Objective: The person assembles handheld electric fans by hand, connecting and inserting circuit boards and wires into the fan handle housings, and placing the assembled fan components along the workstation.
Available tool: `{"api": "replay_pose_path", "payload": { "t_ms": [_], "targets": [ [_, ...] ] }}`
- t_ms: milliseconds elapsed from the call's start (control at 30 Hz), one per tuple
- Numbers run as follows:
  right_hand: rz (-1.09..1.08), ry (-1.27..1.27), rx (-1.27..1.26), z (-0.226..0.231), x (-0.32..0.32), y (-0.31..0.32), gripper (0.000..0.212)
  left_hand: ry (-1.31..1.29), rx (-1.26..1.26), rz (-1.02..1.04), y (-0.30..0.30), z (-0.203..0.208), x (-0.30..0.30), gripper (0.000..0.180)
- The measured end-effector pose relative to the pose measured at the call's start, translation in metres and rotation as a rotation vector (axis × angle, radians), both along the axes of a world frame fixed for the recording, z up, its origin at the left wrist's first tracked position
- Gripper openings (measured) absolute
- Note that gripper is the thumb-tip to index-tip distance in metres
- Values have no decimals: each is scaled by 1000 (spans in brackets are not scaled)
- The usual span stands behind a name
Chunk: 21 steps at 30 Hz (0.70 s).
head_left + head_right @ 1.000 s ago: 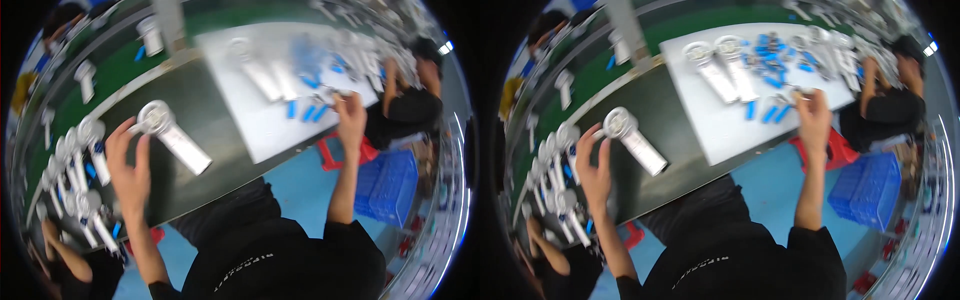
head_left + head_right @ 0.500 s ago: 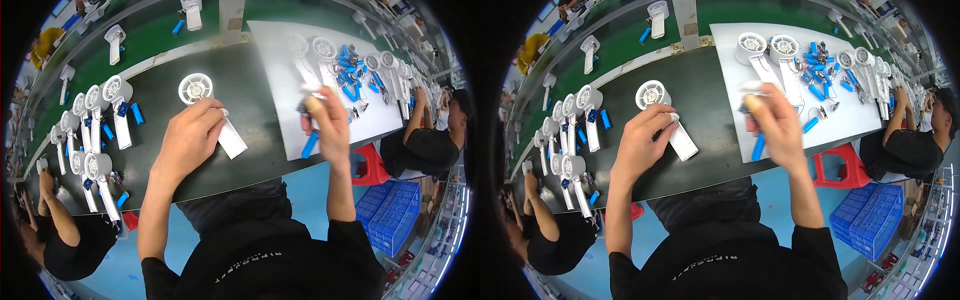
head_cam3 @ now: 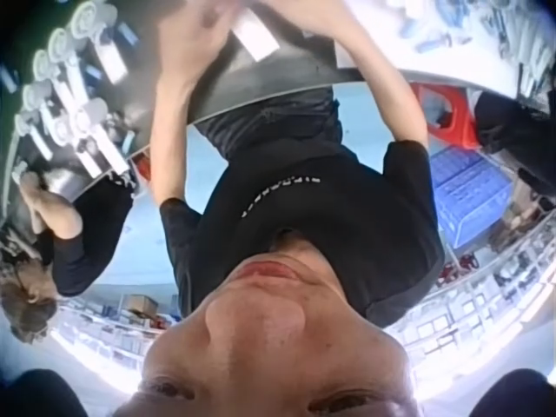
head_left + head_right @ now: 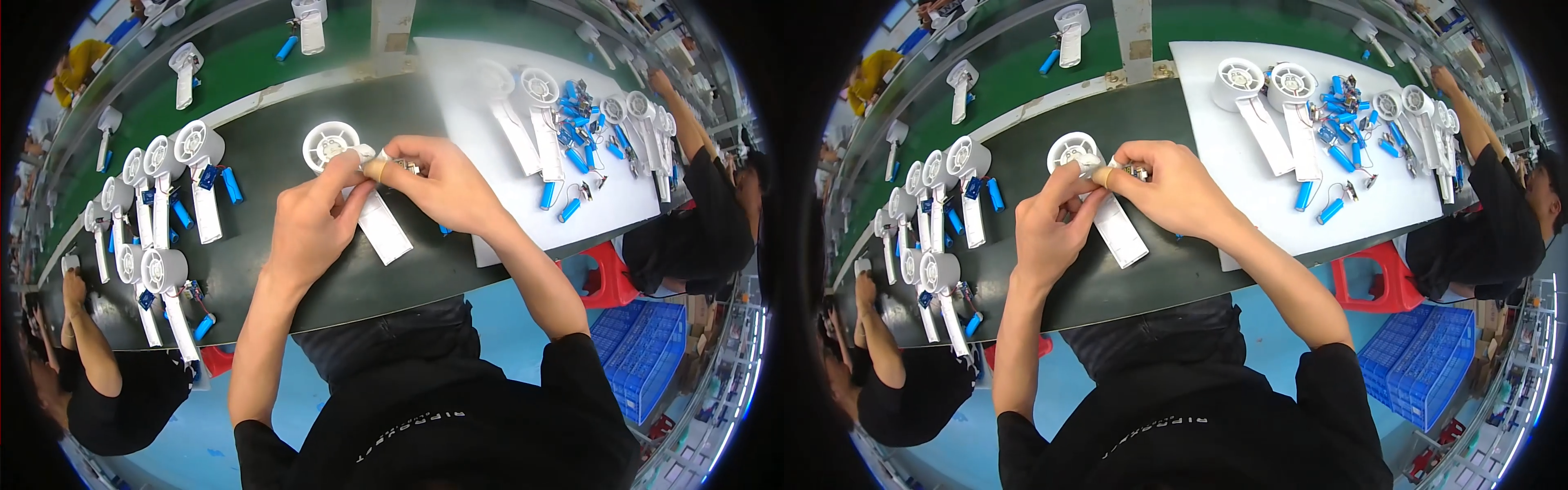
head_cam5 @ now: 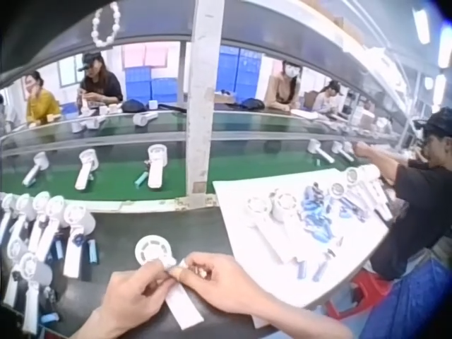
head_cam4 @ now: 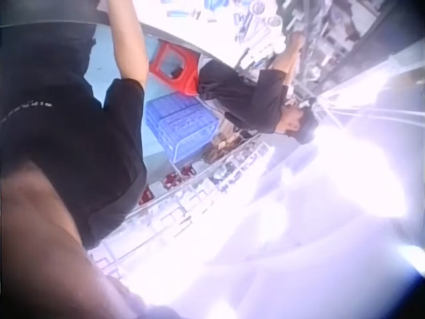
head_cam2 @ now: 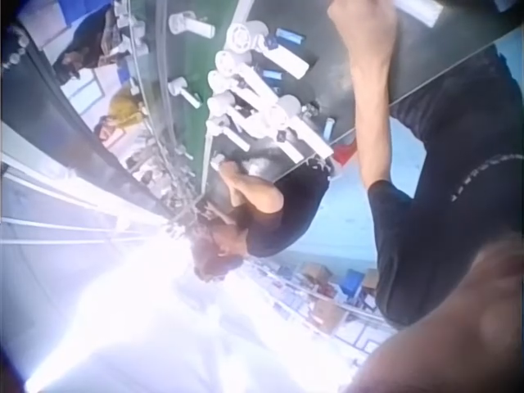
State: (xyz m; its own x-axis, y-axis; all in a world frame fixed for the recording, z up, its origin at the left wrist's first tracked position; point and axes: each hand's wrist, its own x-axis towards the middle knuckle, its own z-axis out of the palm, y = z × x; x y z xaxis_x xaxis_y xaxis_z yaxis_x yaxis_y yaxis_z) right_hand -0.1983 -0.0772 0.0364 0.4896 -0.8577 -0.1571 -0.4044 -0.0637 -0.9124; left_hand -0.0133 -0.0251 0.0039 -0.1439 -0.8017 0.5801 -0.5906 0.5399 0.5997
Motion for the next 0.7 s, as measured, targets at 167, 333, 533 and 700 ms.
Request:
{"api": "replay_pose_path", "payload": {
  "t_ms": [167,333,533,700],
  "targets": [
    [44,-164,25,-2,-4,-3,26,119,176,13,4,9,2,45],
    [110,24,-118,3,-3,-6,23,138,191,-21,5,9,2,48],
    [155,-23,9,8,-3,-10,24,191,239,-15,5,10,4,45],
    [170,-30,-135,1,-1,-10,25,215,274,-27,5,10,3,44]
  ]
}}
